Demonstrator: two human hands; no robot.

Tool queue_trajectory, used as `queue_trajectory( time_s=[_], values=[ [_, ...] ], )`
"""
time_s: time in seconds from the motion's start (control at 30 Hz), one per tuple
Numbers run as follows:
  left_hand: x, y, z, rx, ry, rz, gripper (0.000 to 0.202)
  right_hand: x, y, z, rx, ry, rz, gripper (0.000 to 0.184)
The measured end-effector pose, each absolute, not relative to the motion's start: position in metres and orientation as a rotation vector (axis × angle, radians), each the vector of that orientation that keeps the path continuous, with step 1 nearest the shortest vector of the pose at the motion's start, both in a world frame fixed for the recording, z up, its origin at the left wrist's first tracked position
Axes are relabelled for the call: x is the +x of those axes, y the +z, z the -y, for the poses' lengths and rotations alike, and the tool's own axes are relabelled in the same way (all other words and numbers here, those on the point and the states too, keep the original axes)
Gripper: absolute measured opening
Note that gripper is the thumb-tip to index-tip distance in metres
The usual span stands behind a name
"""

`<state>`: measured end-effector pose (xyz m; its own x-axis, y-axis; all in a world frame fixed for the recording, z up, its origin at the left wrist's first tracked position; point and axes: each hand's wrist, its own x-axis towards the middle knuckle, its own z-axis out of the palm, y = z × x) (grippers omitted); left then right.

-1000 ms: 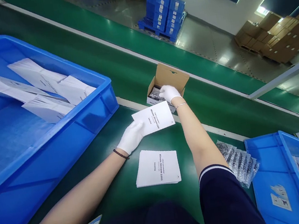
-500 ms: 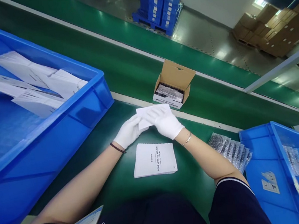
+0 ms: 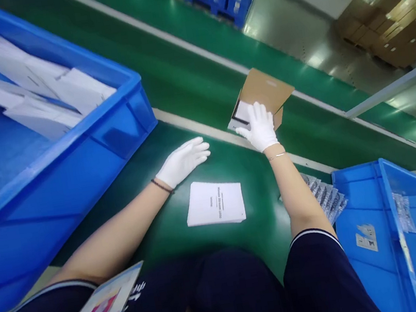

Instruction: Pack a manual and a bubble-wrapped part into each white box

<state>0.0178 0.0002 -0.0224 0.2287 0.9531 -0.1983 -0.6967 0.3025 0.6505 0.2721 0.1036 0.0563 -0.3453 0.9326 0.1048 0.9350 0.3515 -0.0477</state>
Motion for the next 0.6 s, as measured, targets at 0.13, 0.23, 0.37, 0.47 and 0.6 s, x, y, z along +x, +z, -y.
queue_trajectory(
  time_s=[0.13,0.23,0.37,0.47,0.6],
  values=[
    [0.019,-0.024,-0.001,0.523,1.209,-0.651,0.041,0.252,0.061,-0.003,-1.254,0.355,2.847,0.082],
    [0.019,-0.025,-0.001,0.547,1.191,-0.684,0.045,0.24,0.057,0.062,-0.941,0.653,3.07,0.1],
    [0.018,-0.026,-0.001,0.573,1.178,-0.718,0.045,0.242,0.04,0.091,-0.965,0.746,2.982,0.09],
    [0.018,-0.028,-0.001,0.588,1.179,-0.727,0.045,0.25,0.032,0.084,-0.987,0.848,2.894,0.081],
    [0.018,-0.028,0.0,0.589,1.176,-0.72,0.046,0.258,0.034,0.076,-1.081,1.013,2.838,0.077]
  ],
)
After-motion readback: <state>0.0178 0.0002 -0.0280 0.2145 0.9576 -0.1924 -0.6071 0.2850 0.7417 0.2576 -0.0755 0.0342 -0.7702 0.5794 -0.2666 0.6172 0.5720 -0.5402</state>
